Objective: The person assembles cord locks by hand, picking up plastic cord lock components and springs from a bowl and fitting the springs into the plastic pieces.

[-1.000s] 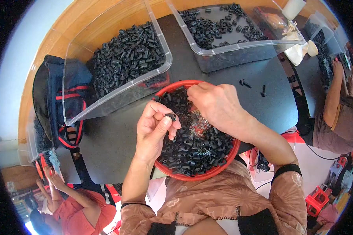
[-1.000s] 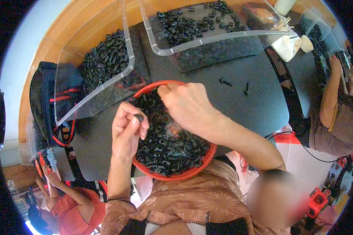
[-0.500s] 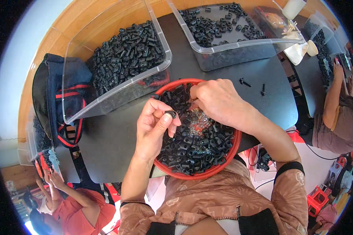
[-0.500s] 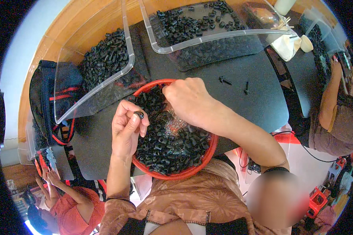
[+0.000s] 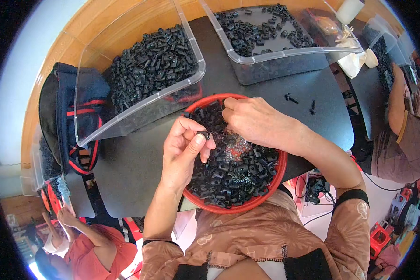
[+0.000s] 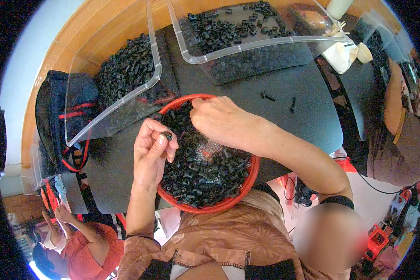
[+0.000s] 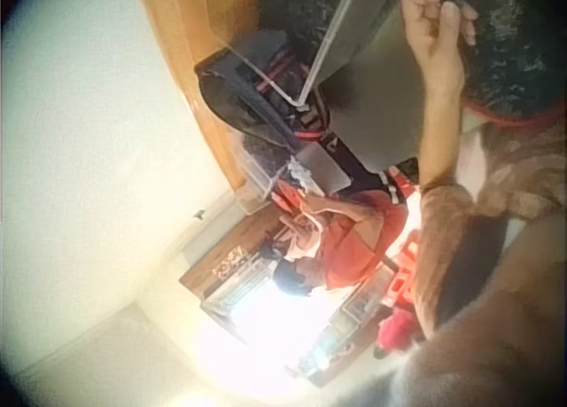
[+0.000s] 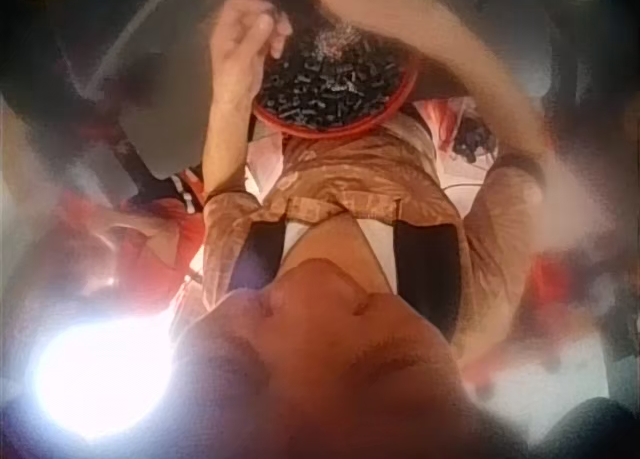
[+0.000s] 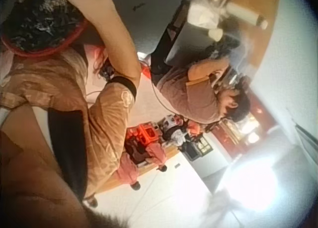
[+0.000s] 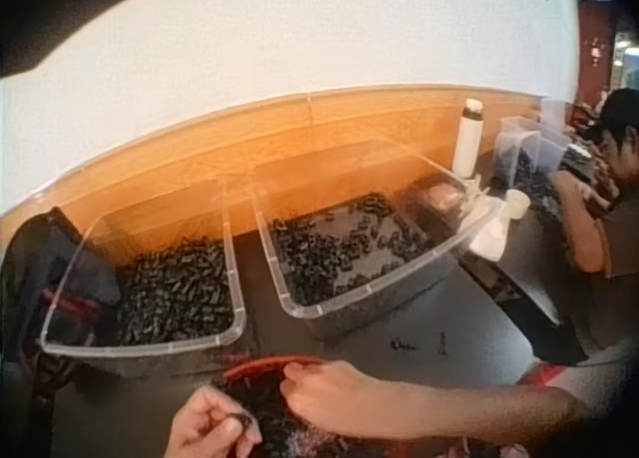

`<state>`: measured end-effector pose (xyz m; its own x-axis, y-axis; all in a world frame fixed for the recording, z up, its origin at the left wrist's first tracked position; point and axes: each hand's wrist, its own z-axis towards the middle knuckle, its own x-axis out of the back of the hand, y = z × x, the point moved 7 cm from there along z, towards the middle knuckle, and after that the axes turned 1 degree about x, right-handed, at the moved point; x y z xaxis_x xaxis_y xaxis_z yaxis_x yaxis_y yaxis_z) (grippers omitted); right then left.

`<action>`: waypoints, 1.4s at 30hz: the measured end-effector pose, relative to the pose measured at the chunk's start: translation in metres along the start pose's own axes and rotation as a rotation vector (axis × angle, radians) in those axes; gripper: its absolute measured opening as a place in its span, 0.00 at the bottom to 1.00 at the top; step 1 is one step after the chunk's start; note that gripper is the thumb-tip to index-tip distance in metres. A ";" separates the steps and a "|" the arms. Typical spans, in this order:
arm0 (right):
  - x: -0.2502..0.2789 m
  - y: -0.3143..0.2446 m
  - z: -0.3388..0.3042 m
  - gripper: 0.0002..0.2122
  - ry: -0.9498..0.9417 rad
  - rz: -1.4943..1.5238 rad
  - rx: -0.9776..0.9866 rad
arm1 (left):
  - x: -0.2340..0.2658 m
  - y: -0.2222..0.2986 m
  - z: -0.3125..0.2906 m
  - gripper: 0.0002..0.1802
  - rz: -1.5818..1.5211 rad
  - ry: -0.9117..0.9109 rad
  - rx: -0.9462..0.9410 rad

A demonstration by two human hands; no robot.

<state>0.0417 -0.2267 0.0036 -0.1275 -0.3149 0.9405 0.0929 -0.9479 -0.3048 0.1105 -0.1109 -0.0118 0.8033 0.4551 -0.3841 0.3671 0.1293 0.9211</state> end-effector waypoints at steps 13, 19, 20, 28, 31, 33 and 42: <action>0.040 0.014 -0.022 0.03 0.260 0.203 -0.098 | 0.003 0.001 0.001 0.06 0.001 0.017 -0.013; 0.031 0.009 -0.029 0.03 0.199 0.315 -0.154 | 0.007 0.004 -0.001 0.07 -0.030 0.048 -0.065; 0.028 0.007 -0.027 0.03 0.201 0.320 -0.139 | 0.008 0.003 0.000 0.07 -0.029 0.046 -0.064; 0.000 0.003 -0.004 0.05 0.034 0.187 -0.127 | 0.008 0.003 0.002 0.07 -0.046 0.048 -0.068; -0.003 0.001 -0.002 0.05 0.024 0.179 -0.101 | 0.007 0.001 0.001 0.07 -0.051 0.047 -0.046; -0.004 -0.003 -0.001 0.05 0.045 0.114 -0.063 | 0.008 0.001 0.001 0.07 -0.051 0.041 -0.044; -0.002 -0.009 0.003 0.06 0.069 0.091 -0.029 | 0.008 0.001 0.002 0.06 -0.047 0.036 -0.040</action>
<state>0.0437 -0.2178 0.0044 -0.1875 -0.4018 0.8963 0.0788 -0.9157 -0.3940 0.1180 -0.1094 -0.0144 0.7680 0.4790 -0.4251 0.3847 0.1857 0.9042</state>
